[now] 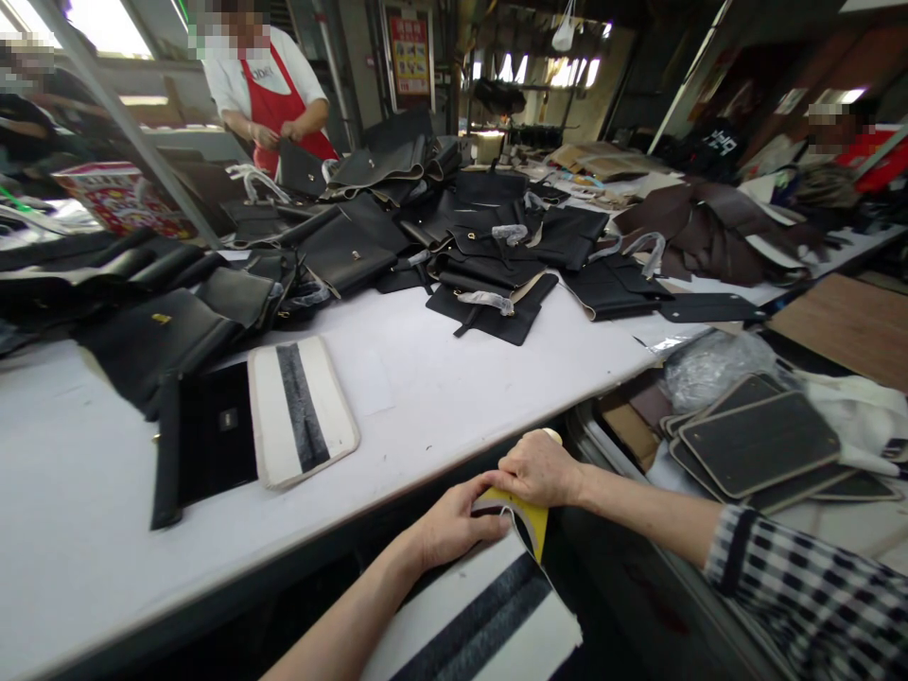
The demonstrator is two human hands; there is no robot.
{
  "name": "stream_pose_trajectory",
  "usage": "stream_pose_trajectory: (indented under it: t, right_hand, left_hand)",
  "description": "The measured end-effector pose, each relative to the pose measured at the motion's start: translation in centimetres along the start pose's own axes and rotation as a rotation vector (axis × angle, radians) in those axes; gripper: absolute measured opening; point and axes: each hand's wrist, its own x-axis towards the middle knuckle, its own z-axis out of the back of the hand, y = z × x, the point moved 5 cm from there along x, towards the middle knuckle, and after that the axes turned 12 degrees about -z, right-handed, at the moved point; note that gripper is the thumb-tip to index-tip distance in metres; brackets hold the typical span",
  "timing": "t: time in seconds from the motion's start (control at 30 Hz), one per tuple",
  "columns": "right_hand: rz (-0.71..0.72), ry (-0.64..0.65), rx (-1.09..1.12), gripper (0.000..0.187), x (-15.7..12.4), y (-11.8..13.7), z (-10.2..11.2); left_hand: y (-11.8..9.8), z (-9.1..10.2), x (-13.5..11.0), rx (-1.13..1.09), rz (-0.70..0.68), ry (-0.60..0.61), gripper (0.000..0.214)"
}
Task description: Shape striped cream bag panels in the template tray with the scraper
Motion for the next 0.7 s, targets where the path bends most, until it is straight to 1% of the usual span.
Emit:
stream_pose_trajectory:
  t: [0.13, 0.33, 0.57, 0.7]
  right_hand:
    - [-0.027, 0.012, -0.007, 0.067, -0.09, 0.23, 0.03]
    - [-0.04, 0.05, -0.022, 0.071, -0.39, 0.59, 0.03]
    - [-0.042, 0.059, -0.008, 0.068, -0.76, 0.9, -0.19]
    - [-0.048, 0.063, 0.001, 0.066, -0.81, 0.88, -0.45]
  left_hand:
    - [0.03, -0.22, -0.25, -0.009, 0.051, 0.023, 0.039]
    - [0.38, -0.23, -0.37, 0.027, 0.075, 0.045, 0.041]
    - [0.47, 0.2, -0.3, 0.197, 0.038, 0.076, 0.042]
    - [0.43, 0.32, -0.33, 0.305, 0.033, 0.105, 0.039]
